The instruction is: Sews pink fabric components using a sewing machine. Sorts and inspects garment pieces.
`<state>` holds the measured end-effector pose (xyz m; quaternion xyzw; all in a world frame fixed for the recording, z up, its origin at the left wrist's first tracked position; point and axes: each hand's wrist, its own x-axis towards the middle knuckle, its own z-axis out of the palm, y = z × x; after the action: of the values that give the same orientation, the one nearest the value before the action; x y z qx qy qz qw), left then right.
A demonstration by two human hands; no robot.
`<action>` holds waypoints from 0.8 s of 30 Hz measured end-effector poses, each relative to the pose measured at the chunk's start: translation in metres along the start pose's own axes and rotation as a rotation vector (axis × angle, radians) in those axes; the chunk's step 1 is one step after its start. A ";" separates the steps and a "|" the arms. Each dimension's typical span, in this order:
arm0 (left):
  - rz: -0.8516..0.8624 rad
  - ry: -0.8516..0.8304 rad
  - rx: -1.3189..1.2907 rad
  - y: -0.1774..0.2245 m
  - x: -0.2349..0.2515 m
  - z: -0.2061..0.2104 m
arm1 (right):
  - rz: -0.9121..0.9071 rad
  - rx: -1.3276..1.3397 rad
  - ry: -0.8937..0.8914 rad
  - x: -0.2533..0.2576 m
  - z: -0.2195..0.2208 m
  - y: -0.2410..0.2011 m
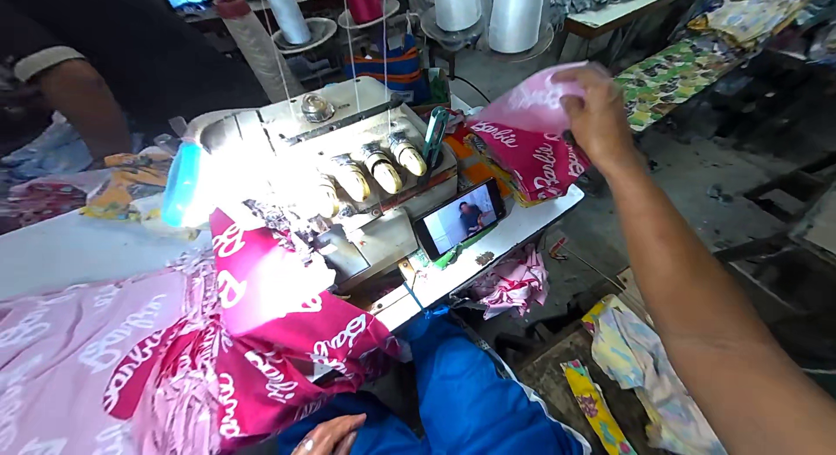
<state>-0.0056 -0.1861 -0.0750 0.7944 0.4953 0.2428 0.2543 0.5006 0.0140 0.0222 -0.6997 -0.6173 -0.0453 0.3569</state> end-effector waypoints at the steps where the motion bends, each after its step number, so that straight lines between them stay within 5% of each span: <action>1: 0.016 0.013 -0.028 0.003 0.002 -0.001 | -0.028 -0.025 0.076 -0.001 -0.005 -0.010; 5: 0.138 0.051 -0.314 0.007 0.014 -0.006 | -0.295 -0.010 0.123 -0.040 -0.024 -0.071; 12: 0.196 0.131 -0.603 0.036 0.059 0.003 | -0.674 0.575 -0.420 -0.194 0.018 -0.198; 17: -0.087 0.120 -0.653 0.031 0.032 0.001 | -0.354 0.978 -0.312 -0.232 0.064 -0.235; 24: -0.295 0.401 -0.818 0.030 0.025 -0.010 | -0.023 1.525 -0.832 -0.246 0.108 -0.225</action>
<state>0.0181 -0.1733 -0.0451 0.4880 0.5059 0.5274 0.4772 0.2006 -0.1344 -0.0817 -0.2229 -0.5666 0.6367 0.4732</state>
